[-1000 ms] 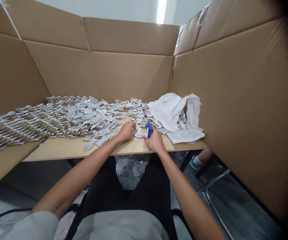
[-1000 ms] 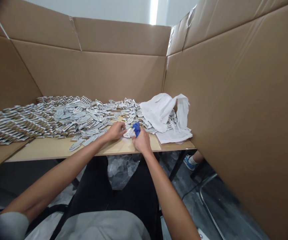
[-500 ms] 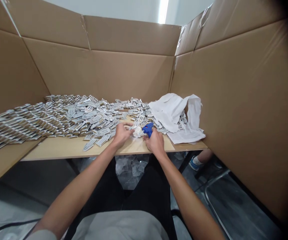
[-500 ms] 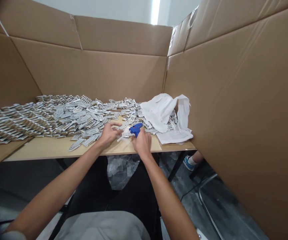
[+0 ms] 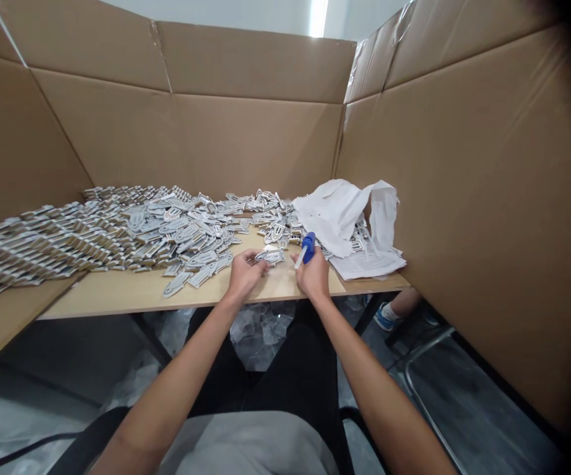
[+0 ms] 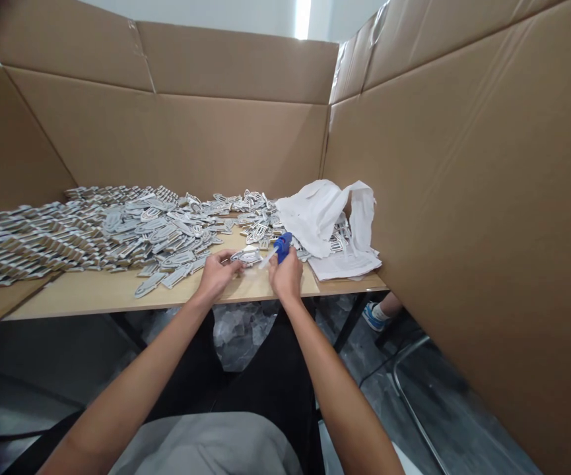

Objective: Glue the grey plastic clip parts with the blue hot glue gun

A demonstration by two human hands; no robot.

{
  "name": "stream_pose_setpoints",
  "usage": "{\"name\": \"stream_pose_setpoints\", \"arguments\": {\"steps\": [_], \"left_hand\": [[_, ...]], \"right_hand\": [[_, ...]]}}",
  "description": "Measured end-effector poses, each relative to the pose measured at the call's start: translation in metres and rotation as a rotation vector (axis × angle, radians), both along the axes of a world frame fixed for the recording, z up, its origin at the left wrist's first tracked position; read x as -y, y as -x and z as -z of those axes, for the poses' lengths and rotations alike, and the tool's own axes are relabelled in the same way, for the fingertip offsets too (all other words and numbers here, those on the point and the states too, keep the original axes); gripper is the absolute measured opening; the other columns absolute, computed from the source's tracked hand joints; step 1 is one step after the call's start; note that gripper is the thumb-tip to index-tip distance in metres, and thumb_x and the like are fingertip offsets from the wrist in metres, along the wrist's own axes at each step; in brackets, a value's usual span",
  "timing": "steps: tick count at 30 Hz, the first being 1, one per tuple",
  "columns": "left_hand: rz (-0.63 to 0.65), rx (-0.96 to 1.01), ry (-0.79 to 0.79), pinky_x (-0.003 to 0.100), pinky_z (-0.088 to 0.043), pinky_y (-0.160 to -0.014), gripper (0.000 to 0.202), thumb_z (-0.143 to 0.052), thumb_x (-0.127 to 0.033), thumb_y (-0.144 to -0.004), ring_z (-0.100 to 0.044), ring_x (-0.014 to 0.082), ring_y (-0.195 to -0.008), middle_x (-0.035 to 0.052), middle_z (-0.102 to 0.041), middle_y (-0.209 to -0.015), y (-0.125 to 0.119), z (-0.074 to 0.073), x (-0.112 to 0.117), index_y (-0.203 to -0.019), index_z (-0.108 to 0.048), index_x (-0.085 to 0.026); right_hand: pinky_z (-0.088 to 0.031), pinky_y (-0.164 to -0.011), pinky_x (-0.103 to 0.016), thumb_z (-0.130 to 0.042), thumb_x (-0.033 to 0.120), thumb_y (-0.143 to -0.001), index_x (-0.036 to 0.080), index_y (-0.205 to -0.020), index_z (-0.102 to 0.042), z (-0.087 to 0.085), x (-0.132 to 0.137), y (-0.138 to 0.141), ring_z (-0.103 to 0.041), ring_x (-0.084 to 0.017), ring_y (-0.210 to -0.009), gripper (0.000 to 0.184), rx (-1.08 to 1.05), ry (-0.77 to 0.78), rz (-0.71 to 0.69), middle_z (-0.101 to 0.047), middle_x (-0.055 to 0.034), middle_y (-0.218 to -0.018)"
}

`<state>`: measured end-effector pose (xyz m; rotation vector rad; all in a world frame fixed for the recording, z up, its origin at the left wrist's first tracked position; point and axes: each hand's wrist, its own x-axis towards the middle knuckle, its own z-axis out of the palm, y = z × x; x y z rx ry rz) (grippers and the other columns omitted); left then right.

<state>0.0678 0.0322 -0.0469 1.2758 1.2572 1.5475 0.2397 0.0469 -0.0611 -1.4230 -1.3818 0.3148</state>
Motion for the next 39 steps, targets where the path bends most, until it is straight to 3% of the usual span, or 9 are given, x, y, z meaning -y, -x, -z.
{"name": "stream_pose_setpoints", "arguments": {"steps": [6, 9, 12, 16, 20, 25, 33, 39], "left_hand": [[0.035, -0.042, 0.007, 0.025, -0.05, -0.063, 0.02, -0.069, -0.013, -0.066, -0.065, 0.0155, -0.062, 0.0046, -0.075, -0.071, 0.003, 0.0, 0.005, -0.083, -0.078, -0.013], [0.044, -0.031, 0.013, 0.025, -0.051, -0.061, 0.02, -0.07, -0.014, -0.066, -0.065, 0.0156, -0.061, 0.0051, -0.074, -0.07, 0.003, 0.001, 0.004, -0.085, -0.078, -0.012], [0.071, 0.005, 0.017, 0.026, -0.053, -0.062, 0.022, -0.073, -0.016, -0.067, -0.066, 0.0161, -0.061, 0.0055, -0.074, -0.07, 0.002, 0.001, 0.003, -0.087, -0.077, -0.012], [0.155, 0.025, -0.015, 0.027, -0.054, -0.062, 0.037, -0.073, -0.019, -0.067, -0.066, 0.0155, -0.059, 0.0041, -0.073, -0.07, 0.003, 0.001, 0.004, -0.103, -0.077, -0.011], [0.18, -0.02, -0.022, 0.026, -0.052, -0.061, 0.047, -0.07, -0.019, -0.069, -0.064, 0.0146, -0.057, 0.0019, -0.071, -0.066, 0.003, -0.001, 0.008, -0.115, -0.076, -0.012], [0.186, -0.035, -0.032, 0.026, -0.054, -0.06, 0.036, -0.067, -0.016, -0.065, -0.066, 0.0148, -0.059, 0.0023, -0.072, -0.073, 0.0, -0.002, 0.008, -0.1, -0.074, -0.014], [0.207, 0.02, -0.044, 0.027, -0.054, -0.06, 0.035, -0.072, -0.018, -0.062, -0.066, 0.0151, -0.059, 0.001, -0.07, -0.071, 0.0, 0.0, 0.005, -0.097, -0.068, -0.016], [0.226, -0.029, -0.062, 0.027, -0.054, -0.062, 0.033, -0.077, -0.019, -0.064, -0.066, 0.0151, -0.063, 0.002, -0.071, -0.077, 0.0, -0.002, 0.007, -0.096, -0.07, -0.017]], "right_hand": [[-0.053, -0.086, -0.039, -0.075, 0.04, -0.081, 0.023, -0.093, -0.058, 0.003, 0.0, -0.002, -0.071, -0.029, -0.085, 0.027, -0.193, -0.115, -0.119, -0.074, -0.0055, -0.089], [-0.053, -0.083, -0.037, -0.076, 0.04, -0.08, 0.023, -0.089, -0.058, 0.002, 0.001, 0.001, -0.068, -0.026, -0.081, 0.027, -0.221, -0.139, -0.122, -0.073, -0.0044, -0.087], [-0.054, -0.077, -0.035, -0.076, 0.043, -0.079, 0.023, -0.086, -0.057, -0.001, 0.002, 0.005, -0.065, -0.023, -0.075, 0.028, -0.257, -0.12, -0.218, -0.072, -0.0036, -0.084], [-0.054, -0.072, -0.033, -0.077, 0.04, -0.077, 0.023, -0.082, -0.059, -0.004, 0.004, 0.008, -0.064, -0.02, -0.069, 0.025, -0.283, -0.102, -0.338, -0.069, -0.0009, -0.078], [-0.055, -0.076, -0.034, -0.075, 0.034, -0.078, 0.023, -0.083, -0.062, -0.007, 0.009, 0.007, -0.067, -0.022, -0.073, 0.017, -0.2, -0.091, -0.339, -0.072, -0.0016, -0.08], [-0.055, -0.081, -0.034, -0.067, 0.028, -0.082, 0.023, -0.09, -0.066, -0.007, 0.012, 0.007, -0.072, -0.023, -0.082, 0.009, -0.105, -0.131, -0.357, -0.076, -0.003, -0.089], [-0.056, -0.084, -0.037, -0.071, 0.03, -0.081, 0.022, -0.102, -0.066, 0.0, 0.006, 0.006, -0.074, -0.025, -0.086, 0.023, -0.034, -0.125, -0.348, -0.078, -0.0051, -0.098], [-0.057, -0.078, -0.035, -0.074, 0.034, -0.081, 0.023, -0.098, -0.064, 0.003, 0.004, 0.006, -0.073, -0.024, -0.078, 0.023, -0.055, -0.117, -0.355, -0.077, -0.0039, -0.093]]}}
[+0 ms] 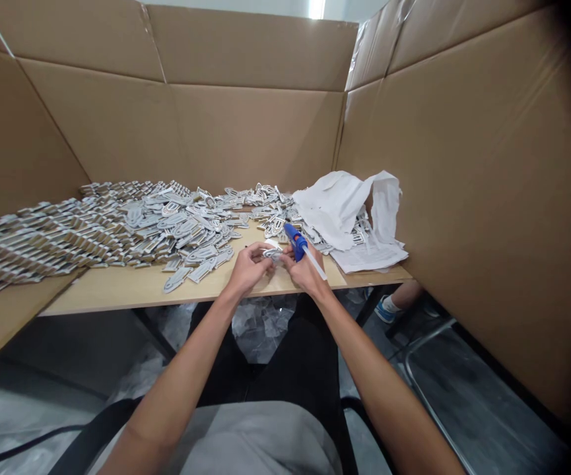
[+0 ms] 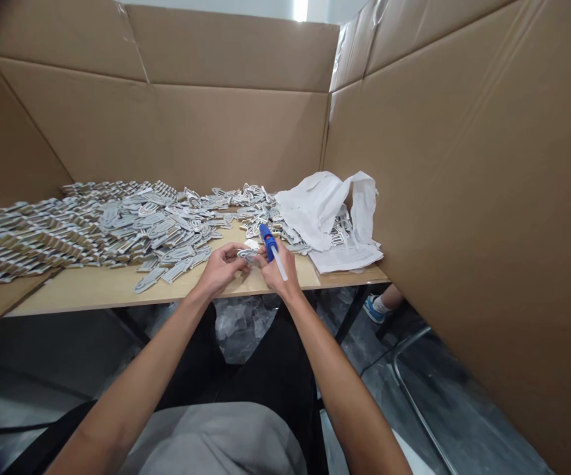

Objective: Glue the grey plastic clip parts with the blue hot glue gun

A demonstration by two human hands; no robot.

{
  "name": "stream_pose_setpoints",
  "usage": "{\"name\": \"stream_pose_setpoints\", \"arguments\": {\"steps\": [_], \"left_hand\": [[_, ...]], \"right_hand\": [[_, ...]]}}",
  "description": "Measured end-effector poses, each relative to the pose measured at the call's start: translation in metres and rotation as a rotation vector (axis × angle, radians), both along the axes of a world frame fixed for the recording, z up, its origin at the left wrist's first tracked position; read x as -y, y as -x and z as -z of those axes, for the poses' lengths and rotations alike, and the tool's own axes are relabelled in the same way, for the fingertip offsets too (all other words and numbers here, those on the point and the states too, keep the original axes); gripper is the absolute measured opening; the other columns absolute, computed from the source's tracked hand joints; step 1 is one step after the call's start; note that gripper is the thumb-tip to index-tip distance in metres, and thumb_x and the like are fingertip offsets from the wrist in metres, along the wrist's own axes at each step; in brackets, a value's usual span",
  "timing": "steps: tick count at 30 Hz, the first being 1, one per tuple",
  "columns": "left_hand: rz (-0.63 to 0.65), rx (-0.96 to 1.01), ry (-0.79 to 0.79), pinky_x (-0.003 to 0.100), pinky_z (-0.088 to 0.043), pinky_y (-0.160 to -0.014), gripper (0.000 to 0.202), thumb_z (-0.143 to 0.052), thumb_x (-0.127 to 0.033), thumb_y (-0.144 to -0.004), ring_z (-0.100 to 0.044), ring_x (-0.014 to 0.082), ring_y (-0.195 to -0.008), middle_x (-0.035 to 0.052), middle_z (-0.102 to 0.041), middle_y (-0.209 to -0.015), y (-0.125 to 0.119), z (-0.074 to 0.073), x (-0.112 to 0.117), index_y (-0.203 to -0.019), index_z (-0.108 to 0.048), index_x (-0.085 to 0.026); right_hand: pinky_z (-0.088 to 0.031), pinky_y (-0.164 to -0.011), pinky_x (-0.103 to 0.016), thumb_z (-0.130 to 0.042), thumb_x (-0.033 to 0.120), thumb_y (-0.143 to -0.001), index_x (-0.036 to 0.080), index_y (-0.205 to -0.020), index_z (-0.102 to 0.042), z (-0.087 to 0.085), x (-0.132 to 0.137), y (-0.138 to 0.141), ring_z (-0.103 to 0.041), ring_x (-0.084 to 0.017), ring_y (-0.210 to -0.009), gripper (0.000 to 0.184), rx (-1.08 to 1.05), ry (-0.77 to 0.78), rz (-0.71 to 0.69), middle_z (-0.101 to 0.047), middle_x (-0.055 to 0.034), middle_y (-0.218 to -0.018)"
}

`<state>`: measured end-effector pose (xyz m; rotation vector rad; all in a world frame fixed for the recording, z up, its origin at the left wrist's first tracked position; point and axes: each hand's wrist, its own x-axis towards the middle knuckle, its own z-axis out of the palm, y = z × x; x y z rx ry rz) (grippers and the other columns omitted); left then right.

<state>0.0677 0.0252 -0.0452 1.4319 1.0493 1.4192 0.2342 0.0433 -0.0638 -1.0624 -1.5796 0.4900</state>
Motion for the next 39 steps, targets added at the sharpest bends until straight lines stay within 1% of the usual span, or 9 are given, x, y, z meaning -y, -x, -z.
{"name": "stream_pose_setpoints", "arguments": {"steps": [4, 8, 12, 18, 22, 26, 30, 35, 39], "left_hand": [[0.006, -0.043, -0.033, 0.027, -0.054, -0.061, 0.03, -0.08, -0.023, -0.066, -0.066, 0.0146, -0.062, 0.0034, -0.072, -0.08, 0.0, 0.0, 0.001, -0.094, -0.071, -0.016], [-0.029, -0.079, -0.049, 0.028, -0.054, -0.06, 0.027, -0.082, -0.032, -0.072, -0.067, 0.017, -0.06, 0.0047, -0.071, -0.072, -0.002, 0.007, -0.002, -0.088, -0.068, -0.016], [-0.092, -0.139, -0.041, 0.028, -0.054, -0.058, 0.023, -0.081, -0.029, -0.072, -0.068, 0.0184, -0.057, 0.0053, -0.071, -0.068, -0.002, 0.013, -0.005, -0.085, -0.066, -0.017], [-0.137, -0.105, -0.034, 0.026, -0.051, -0.055, 0.019, -0.076, -0.023, -0.07, -0.066, 0.0174, -0.055, 0.004, -0.07, -0.064, -0.001, 0.013, -0.005, -0.084, -0.065, -0.016], [-0.132, -0.003, 0.016, 0.026, -0.05, -0.053, 0.024, -0.077, -0.025, -0.068, -0.063, 0.016, -0.051, 0.0025, -0.068, -0.06, -0.001, 0.01, -0.005, -0.086, -0.063, -0.017], [-0.156, 0.054, 0.048, 0.025, -0.047, -0.05, 0.027, -0.078, -0.029, -0.069, -0.06, 0.0145, -0.049, 0.0028, -0.068, -0.061, -0.001, 0.006, -0.005, -0.088, -0.063, -0.016], [-0.165, 0.068, 0.038, 0.025, -0.046, -0.05, 0.032, -0.082, -0.034, -0.069, -0.06, 0.0139, -0.049, 0.0028, -0.068, -0.062, -0.001, 0.005, -0.004, -0.088, -0.064, -0.016], [-0.129, 0.063, 0.027, 0.026, -0.046, -0.05, 0.045, -0.089, -0.044, -0.064, -0.06, 0.0149, -0.049, 0.0031, -0.067, -0.062, -0.001, 0.004, -0.001, -0.087, -0.063, -0.016], [-0.083, 0.024, 0.005, 0.026, -0.045, -0.049, 0.049, -0.093, -0.046, -0.06, -0.059, 0.0147, -0.048, 0.0021, -0.067, -0.061, -0.001, 0.002, 0.002, -0.086, -0.063, -0.017]], "right_hand": [[-0.057, -0.077, -0.035, -0.075, 0.036, -0.081, 0.023, -0.097, -0.063, 0.001, -0.001, 0.0, -0.073, -0.023, -0.077, 0.024, 0.0, -0.023, -0.005, -0.076, -0.0035, -0.091], [-0.056, -0.079, -0.036, -0.074, 0.035, -0.082, 0.024, -0.099, -0.061, 0.001, 0.0, 0.001, -0.073, -0.024, -0.081, 0.024, 0.038, -0.027, -0.005, -0.076, -0.0041, -0.094], [-0.054, -0.078, -0.035, -0.074, 0.035, -0.083, 0.024, -0.097, -0.059, -0.001, 0.002, 0.002, -0.071, -0.024, -0.081, 0.023, 0.094, -0.029, 0.003, -0.075, -0.0046, -0.092], [-0.051, -0.078, -0.036, -0.071, 0.039, -0.085, 0.023, -0.096, -0.058, -0.002, 0.002, 0.0, -0.068, -0.026, -0.08, 0.024, 0.166, -0.063, 0.114, -0.073, -0.0065, -0.09], [-0.051, -0.078, -0.037, -0.074, 0.041, -0.084, 0.022, -0.099, -0.059, -0.001, 0.0, -0.002, -0.069, -0.027, -0.081, 0.028, 0.133, -0.013, 0.143, -0.074, -0.0077, -0.091], [-0.052, -0.079, -0.037, -0.074, 0.042, -0.086, 0.024, -0.099, -0.059, 0.0, -0.001, -0.001, -0.071, -0.027, -0.083, 0.028, 0.091, -0.015, 0.062, -0.076, -0.0073, -0.093], [-0.052, -0.078, -0.036, -0.078, 0.044, -0.083, 0.024, -0.097, -0.059, 0.002, -0.002, -0.001, -0.072, -0.026, -0.082, 0.031, 0.071, -0.015, 0.023, -0.076, -0.0057, -0.092], [-0.052, -0.073, -0.034, -0.079, 0.049, -0.081, 0.024, -0.096, -0.059, 0.004, -0.004, -0.003, -0.07, -0.023, -0.075, 0.035, 0.037, -0.016, 0.015, -0.074, -0.0032, -0.088], [-0.052, -0.072, -0.032, -0.076, 0.051, -0.082, 0.023, -0.094, -0.058, 0.003, -0.003, -0.003, -0.067, -0.021, -0.071, 0.035, 0.028, -0.018, 0.004, -0.072, -0.0023, -0.085]]}}
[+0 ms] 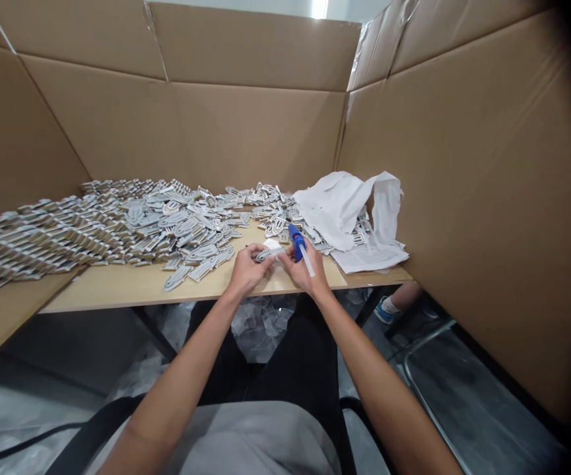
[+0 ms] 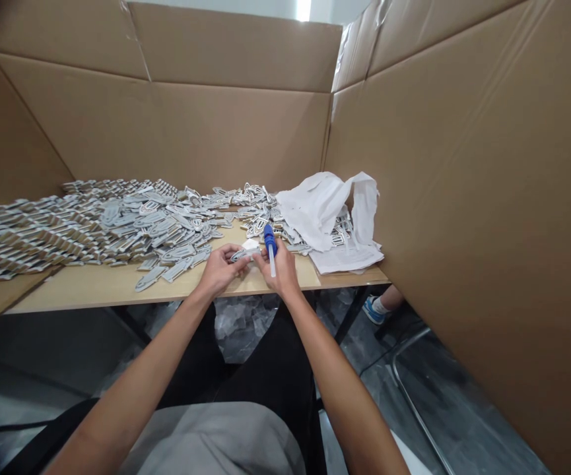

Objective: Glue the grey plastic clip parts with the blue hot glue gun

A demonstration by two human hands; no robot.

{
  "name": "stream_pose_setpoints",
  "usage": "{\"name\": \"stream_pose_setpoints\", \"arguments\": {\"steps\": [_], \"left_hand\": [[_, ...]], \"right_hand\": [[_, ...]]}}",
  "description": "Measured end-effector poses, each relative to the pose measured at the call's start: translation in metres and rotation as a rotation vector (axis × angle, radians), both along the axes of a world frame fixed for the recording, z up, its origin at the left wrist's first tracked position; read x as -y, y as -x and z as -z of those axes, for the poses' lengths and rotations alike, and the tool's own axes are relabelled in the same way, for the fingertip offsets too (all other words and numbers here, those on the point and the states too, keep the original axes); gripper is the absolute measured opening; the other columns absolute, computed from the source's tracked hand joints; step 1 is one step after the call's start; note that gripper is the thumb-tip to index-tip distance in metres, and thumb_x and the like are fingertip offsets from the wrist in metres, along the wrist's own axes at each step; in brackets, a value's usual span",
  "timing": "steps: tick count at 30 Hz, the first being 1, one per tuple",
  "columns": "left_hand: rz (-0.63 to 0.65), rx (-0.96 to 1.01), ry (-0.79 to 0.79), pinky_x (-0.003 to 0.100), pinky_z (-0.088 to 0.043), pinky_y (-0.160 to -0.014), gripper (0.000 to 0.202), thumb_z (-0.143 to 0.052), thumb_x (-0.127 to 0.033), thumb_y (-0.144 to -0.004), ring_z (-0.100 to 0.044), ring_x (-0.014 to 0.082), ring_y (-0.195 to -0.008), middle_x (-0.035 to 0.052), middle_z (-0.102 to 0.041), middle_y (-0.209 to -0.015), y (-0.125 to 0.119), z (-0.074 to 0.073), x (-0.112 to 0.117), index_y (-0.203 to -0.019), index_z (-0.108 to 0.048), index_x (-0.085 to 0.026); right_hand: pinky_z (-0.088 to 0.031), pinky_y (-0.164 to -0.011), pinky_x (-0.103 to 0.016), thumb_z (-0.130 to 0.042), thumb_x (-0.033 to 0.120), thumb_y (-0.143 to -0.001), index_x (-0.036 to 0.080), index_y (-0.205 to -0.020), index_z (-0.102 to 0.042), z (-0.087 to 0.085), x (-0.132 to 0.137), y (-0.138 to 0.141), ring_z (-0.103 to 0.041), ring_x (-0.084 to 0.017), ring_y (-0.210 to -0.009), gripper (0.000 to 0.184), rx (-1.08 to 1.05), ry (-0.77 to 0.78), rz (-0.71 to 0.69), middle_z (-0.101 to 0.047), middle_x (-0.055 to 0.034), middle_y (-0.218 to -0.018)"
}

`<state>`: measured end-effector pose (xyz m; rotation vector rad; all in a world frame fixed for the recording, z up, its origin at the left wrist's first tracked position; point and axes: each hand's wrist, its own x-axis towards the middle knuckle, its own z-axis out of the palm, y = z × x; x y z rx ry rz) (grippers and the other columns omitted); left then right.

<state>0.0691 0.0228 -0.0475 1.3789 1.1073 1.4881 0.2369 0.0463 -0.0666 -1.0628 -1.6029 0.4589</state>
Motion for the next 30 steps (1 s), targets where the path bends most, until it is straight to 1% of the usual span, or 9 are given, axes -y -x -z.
{"name": "stream_pose_setpoints", "arguments": {"steps": [5, 10, 12, 14, 17, 19, 22, 26, 30], "left_hand": [[-0.047, -0.005, 0.004, 0.026, -0.042, -0.049, 0.043, -0.092, -0.042, -0.059, -0.058, 0.0144, -0.05, 0.0013, -0.067, -0.064, 0.001, 0.0, -0.001, -0.084, -0.068, -0.016], [-0.146, 0.158, -0.008, 0.027, -0.047, -0.06, 0.034, -0.089, -0.04, -0.062, -0.06, 0.0148, -0.061, 0.0028, -0.068, -0.068, 0.005, 0.003, -0.007, -0.078, -0.072, -0.015], [-0.173, 0.213, -0.028, 0.027, -0.048, -0.064, 0.033, -0.089, -0.04, -0.063, -0.062, 0.0153, -0.066, 0.0038, -0.07, -0.072, 0.007, 0.005, -0.01, -0.076, -0.073, -0.015], [-0.201, 0.219, -0.045, 0.027, -0.048, -0.065, 0.033, -0.087, -0.042, -0.065, -0.061, 0.0151, -0.067, 0.0045, -0.071, -0.075, 0.007, 0.008, -0.013, -0.078, -0.072, -0.015], [-0.216, 0.195, -0.062, 0.026, -0.047, -0.06, 0.032, -0.082, -0.044, -0.072, -0.061, 0.0155, -0.066, 0.0043, -0.07, -0.078, 0.006, 0.013, -0.017, -0.081, -0.068, -0.017], [-0.213, 0.174, -0.061, 0.026, -0.046, -0.057, 0.03, -0.078, -0.044, -0.076, -0.061, 0.0159, -0.064, 0.0033, -0.069, -0.077, 0.005, 0.015, -0.019, -0.083, -0.064, -0.018], [-0.203, 0.129, -0.073, 0.025, -0.045, -0.057, 0.024, -0.076, -0.036, -0.076, -0.059, 0.0152, -0.063, 0.0011, -0.066, -0.074, 0.005, 0.017, -0.019, -0.085, -0.061, -0.02], [-0.142, 0.071, -0.127, 0.026, -0.048, -0.069, 0.026, -0.075, -0.022, -0.066, -0.062, 0.0158, -0.073, 0.0008, -0.068, -0.08, 0.006, 0.015, -0.015, -0.087, -0.061, -0.019], [-0.127, 0.026, -0.132, 0.026, -0.047, -0.07, 0.024, -0.073, -0.021, -0.065, -0.061, 0.0165, -0.075, 0.0014, -0.067, -0.08, 0.006, 0.012, -0.013, -0.086, -0.063, -0.018]], "right_hand": [[-0.051, -0.071, -0.032, -0.076, 0.054, -0.082, 0.024, -0.092, -0.059, -0.005, 0.005, 0.002, -0.067, -0.021, -0.07, 0.036, -0.014, -0.002, 0.0, -0.071, -0.0015, -0.082], [-0.053, -0.067, -0.032, -0.068, 0.064, -0.088, 0.023, -0.091, -0.065, -0.012, 0.011, 0.002, -0.068, -0.022, -0.07, 0.041, -0.069, 0.058, -0.009, -0.072, -0.0032, -0.077], [-0.053, -0.059, -0.031, -0.064, 0.071, -0.089, 0.022, -0.089, -0.066, -0.013, 0.011, 0.001, -0.068, -0.021, -0.064, 0.049, -0.133, 0.133, -0.073, -0.072, -0.0043, -0.074], [-0.051, -0.051, -0.029, -0.062, 0.077, -0.088, 0.021, -0.085, -0.065, -0.014, 0.01, 0.0, -0.066, -0.019, -0.056, 0.056, -0.219, 0.202, -0.209, -0.071, -0.0048, -0.072], [-0.047, -0.041, -0.026, -0.057, 0.083, -0.087, 0.02, -0.077, -0.061, -0.016, 0.01, -0.002, -0.062, -0.015, -0.047, 0.064, -0.319, 0.268, -0.415, -0.068, -0.0041, -0.066], [-0.044, -0.037, -0.024, -0.057, 0.085, -0.086, 0.02, -0.074, -0.06, -0.017, 0.01, -0.003, -0.06, -0.014, -0.042, 0.066, -0.322, 0.304, -0.481, -0.066, -0.0032, -0.062], [-0.044, -0.035, -0.022, -0.06, 0.084, -0.086, 0.019, -0.073, -0.06, -0.017, 0.011, -0.004, -0.06, -0.013, -0.041, 0.066, -0.262, 0.346, -0.523, -0.066, -0.0029, -0.061], [-0.045, -0.036, -0.021, -0.063, 0.081, -0.085, 0.019, -0.072, -0.061, -0.016, 0.011, -0.004, -0.063, -0.013, -0.044, 0.064, -0.186, 0.383, -0.532, -0.066, -0.0032, -0.061], [-0.045, -0.037, -0.021, -0.061, 0.083, -0.085, 0.019, -0.071, -0.061, -0.015, 0.01, -0.004, -0.062, -0.013, -0.045, 0.066, -0.167, 0.382, -0.516, -0.067, -0.0039, -0.062]]}}
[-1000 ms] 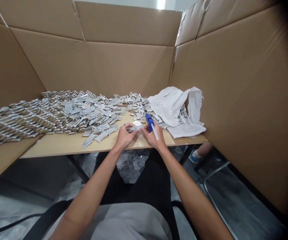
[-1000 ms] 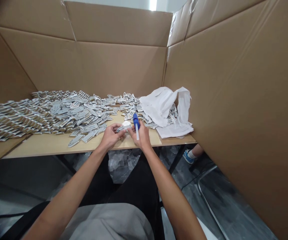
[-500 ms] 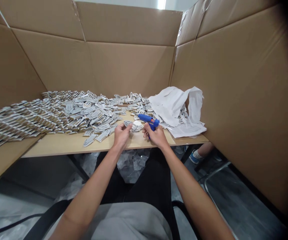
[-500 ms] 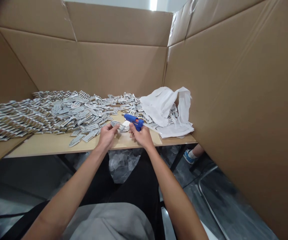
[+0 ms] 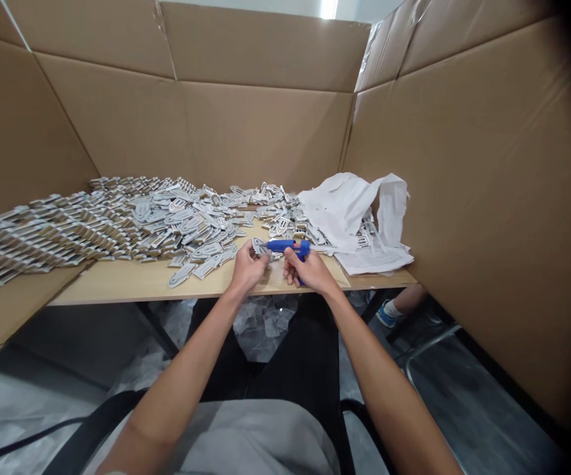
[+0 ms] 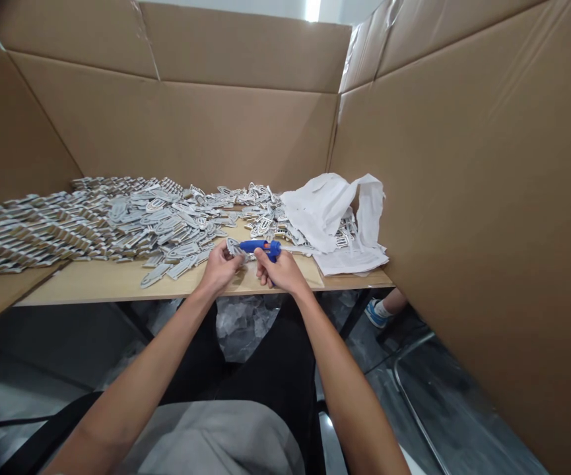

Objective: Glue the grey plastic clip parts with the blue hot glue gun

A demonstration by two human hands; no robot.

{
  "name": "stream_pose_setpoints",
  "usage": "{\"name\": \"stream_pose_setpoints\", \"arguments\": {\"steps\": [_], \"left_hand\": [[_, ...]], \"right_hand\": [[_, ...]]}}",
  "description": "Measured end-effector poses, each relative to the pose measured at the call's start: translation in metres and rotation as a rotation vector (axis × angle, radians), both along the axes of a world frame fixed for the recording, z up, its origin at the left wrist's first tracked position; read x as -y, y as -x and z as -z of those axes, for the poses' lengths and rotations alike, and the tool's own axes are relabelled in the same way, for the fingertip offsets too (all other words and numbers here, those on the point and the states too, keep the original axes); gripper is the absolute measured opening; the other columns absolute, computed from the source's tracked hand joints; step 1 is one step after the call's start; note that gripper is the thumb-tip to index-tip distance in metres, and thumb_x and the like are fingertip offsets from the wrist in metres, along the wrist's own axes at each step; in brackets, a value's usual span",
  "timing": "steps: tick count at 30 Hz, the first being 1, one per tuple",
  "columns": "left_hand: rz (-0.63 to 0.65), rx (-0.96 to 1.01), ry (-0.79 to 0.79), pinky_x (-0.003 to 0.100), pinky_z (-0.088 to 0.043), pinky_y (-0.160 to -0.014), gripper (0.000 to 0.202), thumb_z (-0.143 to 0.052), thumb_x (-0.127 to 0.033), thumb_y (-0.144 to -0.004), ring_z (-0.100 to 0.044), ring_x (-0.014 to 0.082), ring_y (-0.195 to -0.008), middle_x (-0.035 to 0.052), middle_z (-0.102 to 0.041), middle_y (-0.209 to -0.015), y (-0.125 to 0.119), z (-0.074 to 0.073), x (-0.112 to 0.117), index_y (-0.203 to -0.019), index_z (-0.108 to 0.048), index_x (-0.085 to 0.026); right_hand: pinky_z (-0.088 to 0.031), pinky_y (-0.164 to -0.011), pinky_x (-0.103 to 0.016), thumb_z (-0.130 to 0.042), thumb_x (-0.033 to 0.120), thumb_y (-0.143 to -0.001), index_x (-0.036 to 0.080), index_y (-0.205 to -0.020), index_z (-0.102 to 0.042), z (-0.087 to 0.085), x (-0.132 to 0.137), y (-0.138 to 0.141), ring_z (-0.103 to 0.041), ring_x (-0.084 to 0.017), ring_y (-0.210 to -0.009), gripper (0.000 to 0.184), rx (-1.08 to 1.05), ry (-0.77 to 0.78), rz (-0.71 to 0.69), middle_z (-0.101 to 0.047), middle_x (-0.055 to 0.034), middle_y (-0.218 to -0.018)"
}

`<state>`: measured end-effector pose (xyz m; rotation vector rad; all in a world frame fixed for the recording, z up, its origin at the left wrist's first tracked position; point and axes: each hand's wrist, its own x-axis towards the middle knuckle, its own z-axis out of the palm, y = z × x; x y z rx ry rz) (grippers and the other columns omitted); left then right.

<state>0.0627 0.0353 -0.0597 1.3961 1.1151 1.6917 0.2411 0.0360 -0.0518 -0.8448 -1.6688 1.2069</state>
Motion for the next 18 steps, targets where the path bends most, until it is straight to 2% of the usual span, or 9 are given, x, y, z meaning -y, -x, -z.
{"name": "stream_pose_setpoints", "arguments": {"steps": [12, 18], "left_hand": [[-0.003, -0.001, 0.025, 0.026, -0.046, -0.066, 0.022, -0.071, -0.019, -0.062, -0.06, 0.016, -0.071, 0.0014, -0.068, -0.077, -0.0006, -0.0038, 0.0034, -0.083, -0.065, -0.018], [-0.004, -0.004, 0.009, 0.026, -0.047, -0.07, 0.023, -0.07, -0.019, -0.063, -0.061, 0.0165, -0.074, 0.0023, -0.069, -0.08, 0.0, -0.0016, 0.0023, -0.086, -0.066, -0.017]], "right_hand": [[-0.047, -0.041, -0.023, -0.055, 0.084, -0.088, 0.019, -0.063, -0.062, 0.0004, -0.0012, -0.0024, -0.06, -0.014, -0.041, 0.07, 0.102, -0.031, 0.052, -0.065, -0.0046, -0.052], [-0.046, -0.041, -0.023, -0.054, 0.083, -0.09, 0.018, -0.06, -0.064, -0.0006, -0.0003, -0.003, -0.058, -0.014, -0.039, 0.072, 0.142, -0.036, 0.08, -0.063, -0.0052, -0.049]]}}
